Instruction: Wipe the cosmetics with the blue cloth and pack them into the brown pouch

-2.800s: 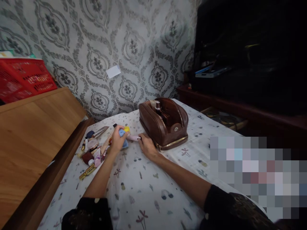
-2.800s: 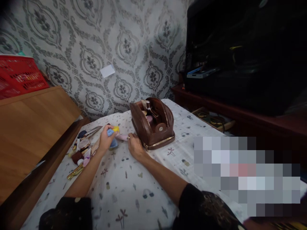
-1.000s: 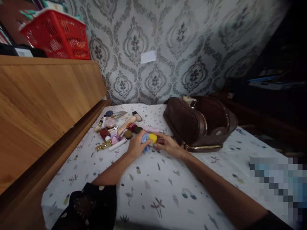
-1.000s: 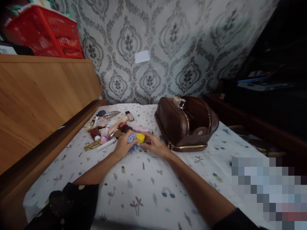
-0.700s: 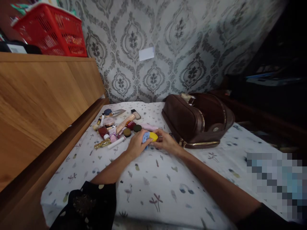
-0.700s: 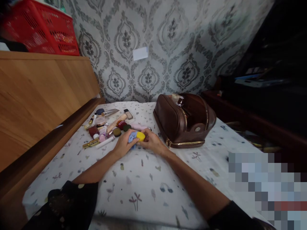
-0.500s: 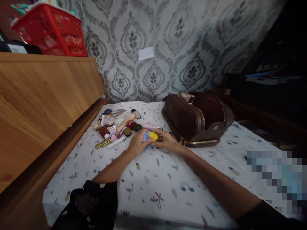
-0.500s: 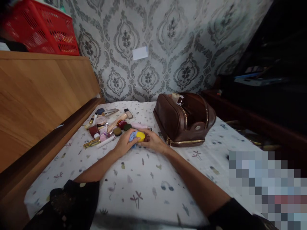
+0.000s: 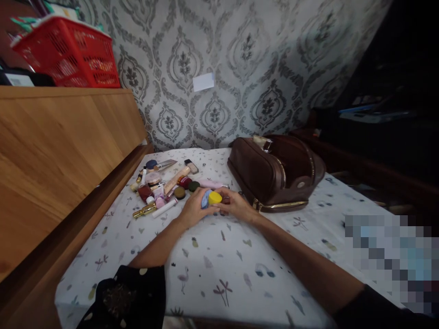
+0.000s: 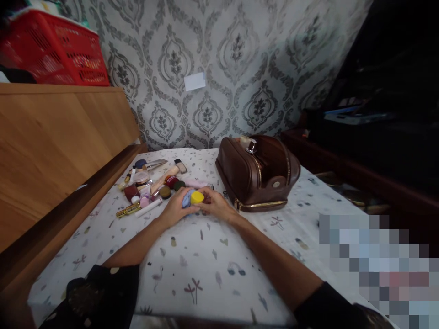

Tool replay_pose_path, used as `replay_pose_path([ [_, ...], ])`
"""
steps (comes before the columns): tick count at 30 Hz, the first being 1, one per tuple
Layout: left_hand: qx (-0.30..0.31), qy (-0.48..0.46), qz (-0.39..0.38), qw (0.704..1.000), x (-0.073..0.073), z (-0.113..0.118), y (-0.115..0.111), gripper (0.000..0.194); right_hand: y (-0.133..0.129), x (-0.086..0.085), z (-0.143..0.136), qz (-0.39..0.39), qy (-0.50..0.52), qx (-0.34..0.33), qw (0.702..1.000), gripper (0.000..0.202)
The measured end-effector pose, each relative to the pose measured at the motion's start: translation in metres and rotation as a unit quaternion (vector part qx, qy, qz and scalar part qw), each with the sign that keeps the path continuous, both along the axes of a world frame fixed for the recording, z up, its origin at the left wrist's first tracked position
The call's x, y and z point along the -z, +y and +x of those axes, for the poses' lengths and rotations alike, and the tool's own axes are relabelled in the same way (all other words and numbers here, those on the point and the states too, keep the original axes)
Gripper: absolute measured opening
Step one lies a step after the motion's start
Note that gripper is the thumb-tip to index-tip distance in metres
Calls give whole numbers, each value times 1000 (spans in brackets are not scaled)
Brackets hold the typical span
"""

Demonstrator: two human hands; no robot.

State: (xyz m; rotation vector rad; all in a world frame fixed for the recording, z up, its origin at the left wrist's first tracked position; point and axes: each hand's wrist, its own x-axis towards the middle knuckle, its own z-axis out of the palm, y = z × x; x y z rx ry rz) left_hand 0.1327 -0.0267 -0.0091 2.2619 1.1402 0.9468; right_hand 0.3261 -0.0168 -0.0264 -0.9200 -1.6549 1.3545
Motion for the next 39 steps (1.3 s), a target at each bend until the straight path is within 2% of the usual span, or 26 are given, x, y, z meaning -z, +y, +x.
replay_pose_path([
  [3, -3, 28, 5, 1000, 2, 2, -1, 65, 0, -2, 1, 12, -7, -9, 1000, 50],
  [5, -15, 36, 14, 999, 3, 3, -2, 64, -1, -4, 2, 20, -14, -9, 1000, 49],
  [13, -86, 36, -16, 996, 2, 3, -4, 50, -3, -2, 1, 16, -3, 4, 1000, 56],
  [16, -91, 38, -17, 995, 2, 3, -4, 43, -3, 0, 1, 5, -3, 4, 1000, 58],
  [20, -106, 31, -2, 994, 0, 4, -6, 34, -3, -2, 1, -9, 15, 14, 1000, 52],
  [24, -134, -8, 12, 991, -3, 0, -4, 15, -3, -4, 1, -13, 17, 31, 999, 48],
  [26, -119, -28, 2, 993, -5, -2, -2, 12, -2, -4, 1, -3, 7, 36, 999, 49],
  [28, -76, -40, -7, 996, -5, -2, -2, 15, -2, -4, 0, 14, -3, 43, 999, 51],
  [30, -37, -23, -1, 999, -4, -1, -4, 27, -2, -3, 0, 26, -6, 51, 998, 50],
  [34, -45, 86, 48, 994, 3, 7, -9, 55, -4, -3, -2, 18, -31, 64, 997, 46],
  [36, -61, 118, 58, 989, 6, 9, -11, 53, -6, -4, -3, 19, -61, 69, 996, 45],
  [39, -75, 115, 49, 989, 6, 10, -10, 38, -8, -8, -4, 25, -77, 65, 995, 44],
])
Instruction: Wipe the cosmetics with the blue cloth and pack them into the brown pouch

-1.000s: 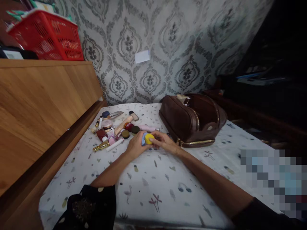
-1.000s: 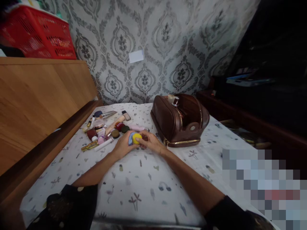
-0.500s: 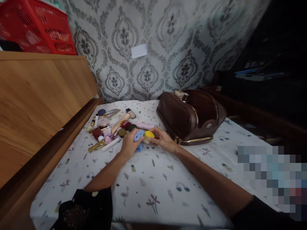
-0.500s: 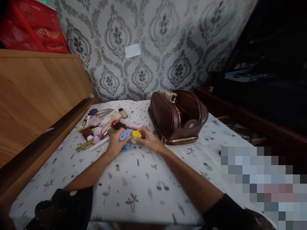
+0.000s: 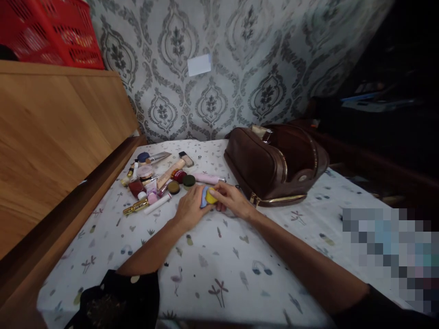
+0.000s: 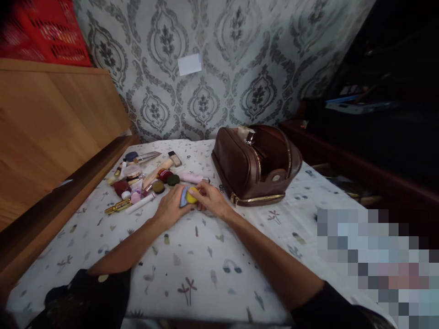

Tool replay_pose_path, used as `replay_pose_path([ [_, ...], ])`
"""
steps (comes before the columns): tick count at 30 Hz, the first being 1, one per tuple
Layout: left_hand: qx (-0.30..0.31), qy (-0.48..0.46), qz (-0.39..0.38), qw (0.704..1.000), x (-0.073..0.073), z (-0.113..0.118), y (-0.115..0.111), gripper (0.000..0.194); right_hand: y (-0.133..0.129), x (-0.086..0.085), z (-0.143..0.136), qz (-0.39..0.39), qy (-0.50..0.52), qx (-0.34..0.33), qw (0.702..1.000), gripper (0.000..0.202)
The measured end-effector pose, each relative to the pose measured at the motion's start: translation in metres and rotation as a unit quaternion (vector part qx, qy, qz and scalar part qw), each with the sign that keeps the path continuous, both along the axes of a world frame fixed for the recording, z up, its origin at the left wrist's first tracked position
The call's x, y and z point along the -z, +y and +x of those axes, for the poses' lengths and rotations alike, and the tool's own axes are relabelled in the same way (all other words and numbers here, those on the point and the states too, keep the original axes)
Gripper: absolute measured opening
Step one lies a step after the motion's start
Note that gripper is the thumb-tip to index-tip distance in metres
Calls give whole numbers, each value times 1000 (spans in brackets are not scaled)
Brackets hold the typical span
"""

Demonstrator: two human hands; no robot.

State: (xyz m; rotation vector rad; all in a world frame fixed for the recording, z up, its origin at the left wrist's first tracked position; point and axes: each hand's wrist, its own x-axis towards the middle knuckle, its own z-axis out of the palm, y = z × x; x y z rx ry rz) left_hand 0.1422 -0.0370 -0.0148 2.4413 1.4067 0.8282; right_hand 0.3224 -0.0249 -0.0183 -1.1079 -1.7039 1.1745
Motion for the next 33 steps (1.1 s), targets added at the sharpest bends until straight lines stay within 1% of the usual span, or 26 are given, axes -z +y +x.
replay_pose_path([
  [2, -9, -15, -17, 1000, -3, -2, 2, 30, -1, -2, 0, 5, 6, -7, 1000, 46],
  [6, -18, -16, -47, 999, -9, -5, 5, 29, 1, -2, 0, 22, 33, -32, 999, 54],
  [10, -22, 13, -28, 999, -9, -6, 5, 24, 4, 4, 2, 6, 61, -52, 997, 53],
  [13, -36, 27, -3, 999, -8, -8, 6, 17, 7, 9, 3, -6, 65, -28, 997, 48],
  [16, -48, 12, 8, 999, -7, -12, 8, 14, 8, 11, 3, -5, 41, 3, 999, 46],
  [19, -16, -18, 4, 1000, -6, -15, 10, 17, 7, 9, 2, 4, 20, 21, 1000, 44],
  [21, 11, -18, 10, 1000, -5, -14, 9, 26, 6, 5, 2, 8, 22, 22, 999, 43],
  [23, 29, 11, 18, 999, -4, -11, 7, 37, 3, 1, 3, 3, 13, 7, 1000, 41],
  [25, 30, 47, 16, 998, -3, -8, 4, 44, 0, -3, 3, 0, -6, -4, 1000, 40],
  [27, 23, 57, 3, 998, -4, -6, 2, 45, -2, -6, 3, -1, -19, -5, 1000, 42],
  [29, 25, 33, -11, 999, -5, -7, 3, 43, -2, -6, 2, 2, -15, -5, 1000, 44],
  [33, 55, -20, -36, 998, -6, -13, 8, 39, 0, -4, 1, 21, 10, -5, 1000, 47],
])
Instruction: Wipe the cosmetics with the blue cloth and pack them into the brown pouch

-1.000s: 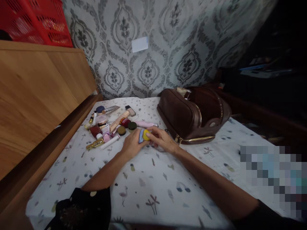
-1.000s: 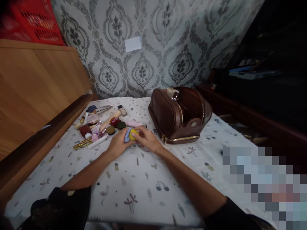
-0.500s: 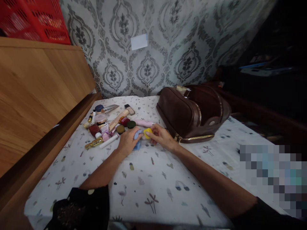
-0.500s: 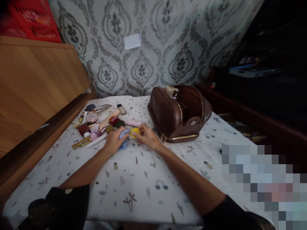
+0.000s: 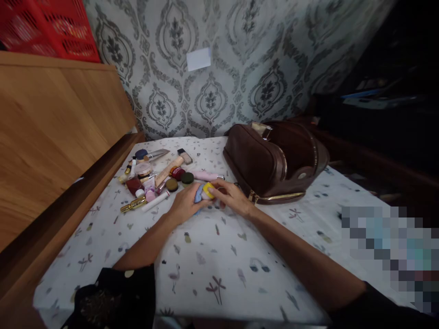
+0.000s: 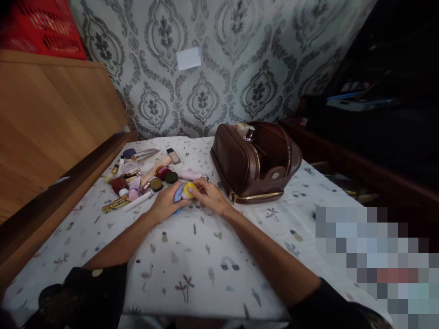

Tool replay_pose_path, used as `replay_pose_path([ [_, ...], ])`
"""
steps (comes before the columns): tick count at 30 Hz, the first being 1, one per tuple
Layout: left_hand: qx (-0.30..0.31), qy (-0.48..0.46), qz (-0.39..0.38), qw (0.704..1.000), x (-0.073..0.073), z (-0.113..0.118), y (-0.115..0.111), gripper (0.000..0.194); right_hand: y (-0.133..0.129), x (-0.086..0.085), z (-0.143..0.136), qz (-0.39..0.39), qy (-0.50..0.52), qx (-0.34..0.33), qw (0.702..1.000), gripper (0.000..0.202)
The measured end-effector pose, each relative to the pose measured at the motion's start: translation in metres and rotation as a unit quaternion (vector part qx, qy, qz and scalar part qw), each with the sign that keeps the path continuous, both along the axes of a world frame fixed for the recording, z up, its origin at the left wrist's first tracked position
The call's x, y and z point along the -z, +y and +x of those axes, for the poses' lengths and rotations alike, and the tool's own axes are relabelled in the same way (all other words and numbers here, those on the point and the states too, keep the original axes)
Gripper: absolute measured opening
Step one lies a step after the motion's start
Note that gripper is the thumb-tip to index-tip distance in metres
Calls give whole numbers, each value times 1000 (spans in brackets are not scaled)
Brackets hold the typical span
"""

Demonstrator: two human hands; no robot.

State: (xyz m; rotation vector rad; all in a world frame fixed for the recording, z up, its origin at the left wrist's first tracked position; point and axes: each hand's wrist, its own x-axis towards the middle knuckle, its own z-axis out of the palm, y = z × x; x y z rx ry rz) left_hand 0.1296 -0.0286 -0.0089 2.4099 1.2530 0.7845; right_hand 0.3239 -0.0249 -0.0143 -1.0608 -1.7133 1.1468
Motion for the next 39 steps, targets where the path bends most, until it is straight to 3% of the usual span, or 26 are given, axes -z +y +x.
replay_pose_path([
  [4, 13, 5, 9, 1000, 2, -2, 3, 40, 3, 5, 1, -5, 27, 0, 1000, 52],
  [9, 14, 28, 67, 997, 5, 1, 0, 38, 7, 10, 2, -15, 33, 23, 999, 43],
  [13, 7, 28, 128, 991, 4, 4, -4, 35, 8, 11, -2, -59, 90, 40, 993, 45],
  [16, 5, 9, 129, 992, 3, 5, -6, 40, 6, 8, -5, -103, 145, 42, 983, 47],
  [20, -8, -42, 56, 998, 0, 7, -8, 48, 0, 5, -10, -144, 188, 32, 971, 44],
  [24, -6, -148, -74, 986, -4, 7, -7, 45, -3, 2, -10, -100, 206, 29, 973, 46],
  [28, 19, -293, -183, 938, -3, 8, -2, 41, -3, -3, -8, -2, 149, 19, 989, 48],
  [31, 22, -364, -260, 894, 1, 10, 1, 55, -3, -5, -7, 38, 121, 33, 991, 51],
  [36, 24, -409, -366, 836, 4, 13, -1, 60, -4, -5, -11, -2, 155, 33, 987, 67],
  [39, 35, -382, -380, 842, 4, 13, -2, 55, -6, -5, -13, -53, 172, -2, 984, 57],
])
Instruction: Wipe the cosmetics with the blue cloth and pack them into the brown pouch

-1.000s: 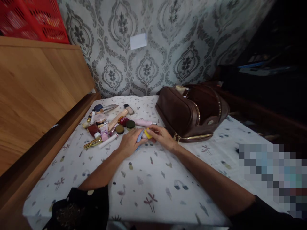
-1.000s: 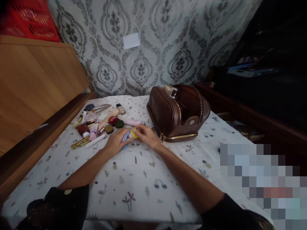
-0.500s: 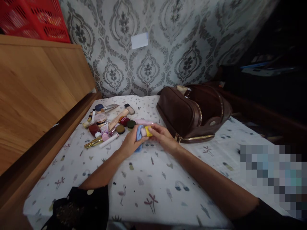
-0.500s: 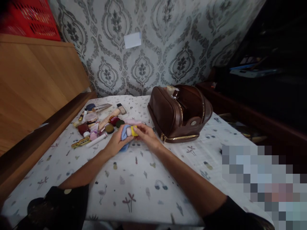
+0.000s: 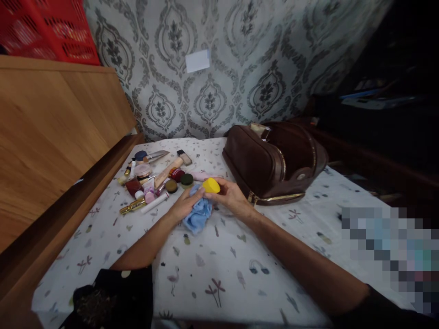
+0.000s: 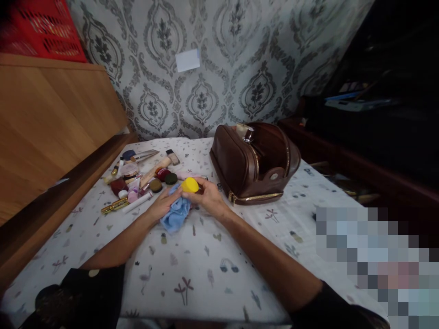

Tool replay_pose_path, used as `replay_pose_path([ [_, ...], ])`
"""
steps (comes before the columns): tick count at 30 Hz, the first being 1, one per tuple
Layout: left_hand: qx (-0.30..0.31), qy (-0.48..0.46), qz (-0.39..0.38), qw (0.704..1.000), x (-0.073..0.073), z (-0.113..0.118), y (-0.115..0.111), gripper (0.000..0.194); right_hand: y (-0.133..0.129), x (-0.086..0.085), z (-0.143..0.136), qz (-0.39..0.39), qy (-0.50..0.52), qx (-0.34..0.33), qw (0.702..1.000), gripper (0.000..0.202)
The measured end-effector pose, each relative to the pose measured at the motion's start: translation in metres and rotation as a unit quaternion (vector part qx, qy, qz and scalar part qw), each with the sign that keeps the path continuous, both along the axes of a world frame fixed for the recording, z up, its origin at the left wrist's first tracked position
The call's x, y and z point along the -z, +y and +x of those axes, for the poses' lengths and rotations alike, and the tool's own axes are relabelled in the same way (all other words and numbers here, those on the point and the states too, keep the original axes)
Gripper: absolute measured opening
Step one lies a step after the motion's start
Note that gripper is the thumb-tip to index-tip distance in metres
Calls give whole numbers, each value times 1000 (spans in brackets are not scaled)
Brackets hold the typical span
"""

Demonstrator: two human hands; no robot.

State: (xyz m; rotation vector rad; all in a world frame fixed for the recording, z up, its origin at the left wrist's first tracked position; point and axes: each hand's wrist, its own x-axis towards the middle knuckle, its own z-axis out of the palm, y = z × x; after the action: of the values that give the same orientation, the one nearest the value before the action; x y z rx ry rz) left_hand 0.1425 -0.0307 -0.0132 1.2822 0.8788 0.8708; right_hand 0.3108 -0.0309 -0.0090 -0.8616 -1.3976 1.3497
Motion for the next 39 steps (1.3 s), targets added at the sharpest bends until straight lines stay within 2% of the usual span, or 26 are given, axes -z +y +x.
replay_pose_path([
  [2, -25, 42, 39, 998, -1, 0, -1, 52, 0, 0, 1, 11, 5, 7, 1000, 51],
  [4, -82, 100, 107, 986, -2, 0, -2, 47, 1, 0, 2, 40, -6, 34, 999, 48],
  [6, -138, 152, 175, 963, -4, 0, -4, 41, 3, 2, 4, 66, -49, 65, 995, 47],
  [8, -163, 169, 217, 948, -8, 0, -6, 34, 3, 3, 5, 93, -114, 91, 985, 45],
  [12, -149, 187, 228, 944, -13, 2, -11, 34, -1, 4, 3, 146, -250, 114, 950, 35],
  [15, -146, 302, 264, 905, -13, 5, -14, 42, -5, 2, 1, 186, -337, 119, 915, 27],
  [18, -141, 370, 288, 872, -11, 6, -14, 33, -6, 0, 3, 216, -375, 101, 896, 25],
  [22, -115, 339, 343, 869, -8, 3, -10, 20, -5, -3, 6, 211, -382, 74, 897, 27],
  [25, -101, 310, 383, 864, -5, 0, -7, 22, -3, -4, 7, 197, -377, 74, 902, 21],
  [29, -116, 326, 416, 841, -2, -2, -7, 27, -3, -2, 4, 172, -363, 79, 912, 12],
  [34, -147, 332, 453, 814, -2, -1, -9, 20, -3, 2, 0, 142, -368, 90, 915, 20],
  [37, -152, 331, 450, 815, -3, 0, -10, 18, -4, 0, 0, 136, -381, 96, 910, 17],
  [39, -140, 327, 434, 828, -3, 0, -11, 23, -5, -1, -1, 152, -387, 101, 904, 16],
])
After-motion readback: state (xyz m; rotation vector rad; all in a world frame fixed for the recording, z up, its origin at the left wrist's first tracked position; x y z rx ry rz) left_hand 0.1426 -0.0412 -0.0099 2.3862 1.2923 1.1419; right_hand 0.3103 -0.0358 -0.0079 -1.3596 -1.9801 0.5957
